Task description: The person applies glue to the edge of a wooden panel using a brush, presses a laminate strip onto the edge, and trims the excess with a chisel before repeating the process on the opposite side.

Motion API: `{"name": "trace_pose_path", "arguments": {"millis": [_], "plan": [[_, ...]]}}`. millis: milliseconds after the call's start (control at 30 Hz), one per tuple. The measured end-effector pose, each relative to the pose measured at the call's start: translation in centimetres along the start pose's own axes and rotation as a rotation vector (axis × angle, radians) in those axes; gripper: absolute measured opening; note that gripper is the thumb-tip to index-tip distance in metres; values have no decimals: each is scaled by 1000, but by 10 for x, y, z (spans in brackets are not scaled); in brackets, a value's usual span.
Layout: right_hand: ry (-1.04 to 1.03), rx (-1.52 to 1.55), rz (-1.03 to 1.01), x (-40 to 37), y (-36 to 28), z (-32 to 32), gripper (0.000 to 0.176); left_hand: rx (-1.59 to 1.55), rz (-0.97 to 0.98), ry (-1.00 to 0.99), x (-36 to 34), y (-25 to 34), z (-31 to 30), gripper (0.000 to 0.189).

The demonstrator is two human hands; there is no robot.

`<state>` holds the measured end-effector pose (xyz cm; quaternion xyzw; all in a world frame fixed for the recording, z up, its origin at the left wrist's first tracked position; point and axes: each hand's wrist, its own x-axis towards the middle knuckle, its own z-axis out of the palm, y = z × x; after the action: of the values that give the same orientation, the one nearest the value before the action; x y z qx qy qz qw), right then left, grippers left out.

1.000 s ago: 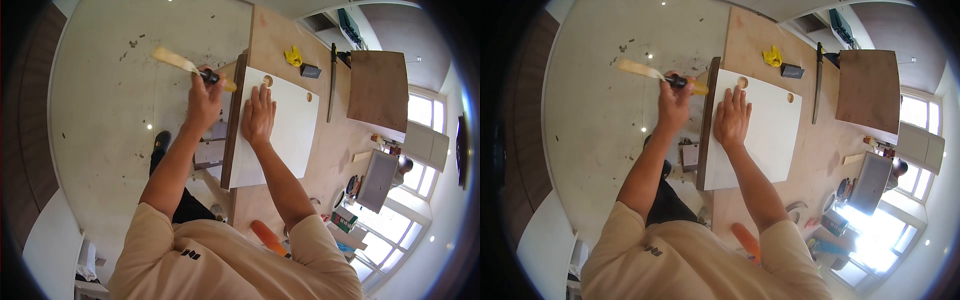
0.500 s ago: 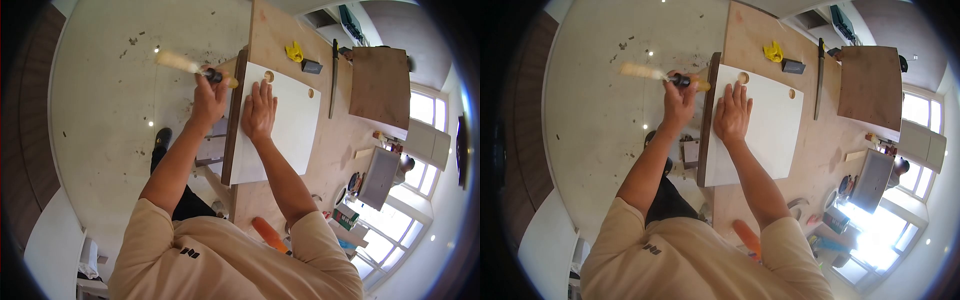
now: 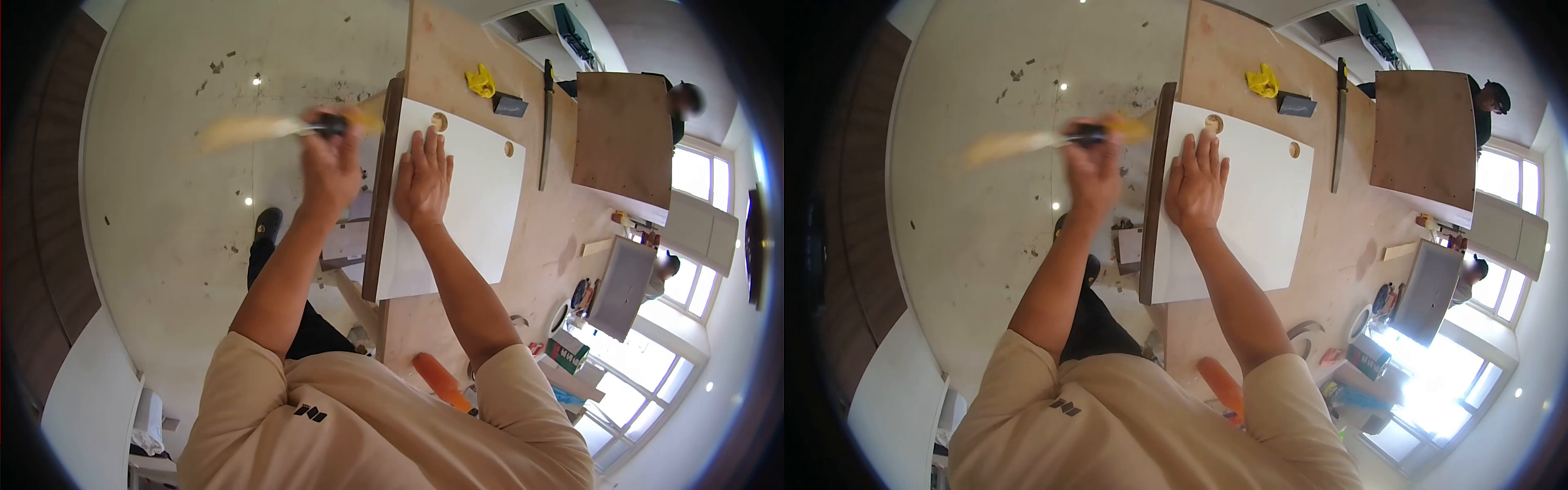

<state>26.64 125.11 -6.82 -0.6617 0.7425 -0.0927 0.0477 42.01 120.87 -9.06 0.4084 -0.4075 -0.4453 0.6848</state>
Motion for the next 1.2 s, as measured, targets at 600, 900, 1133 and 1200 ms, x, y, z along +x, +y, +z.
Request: {"name": "trace_pose_path", "arguments": {"millis": [600,900,1133,1200], "plan": [[-24,-20,-4,1,2,1,49,-25,-156,-11,47,-29,20,48],[-10,-11,-9,2,3,-1,48,97,-216,121,76,-29,20,47],[11,-21,-37,3,4,-1,48,-31,-213,14,60,-49,29,47],[-16,-32,-16,4,4,1,48,123,-275,-73,66,-42,22,47]]}}
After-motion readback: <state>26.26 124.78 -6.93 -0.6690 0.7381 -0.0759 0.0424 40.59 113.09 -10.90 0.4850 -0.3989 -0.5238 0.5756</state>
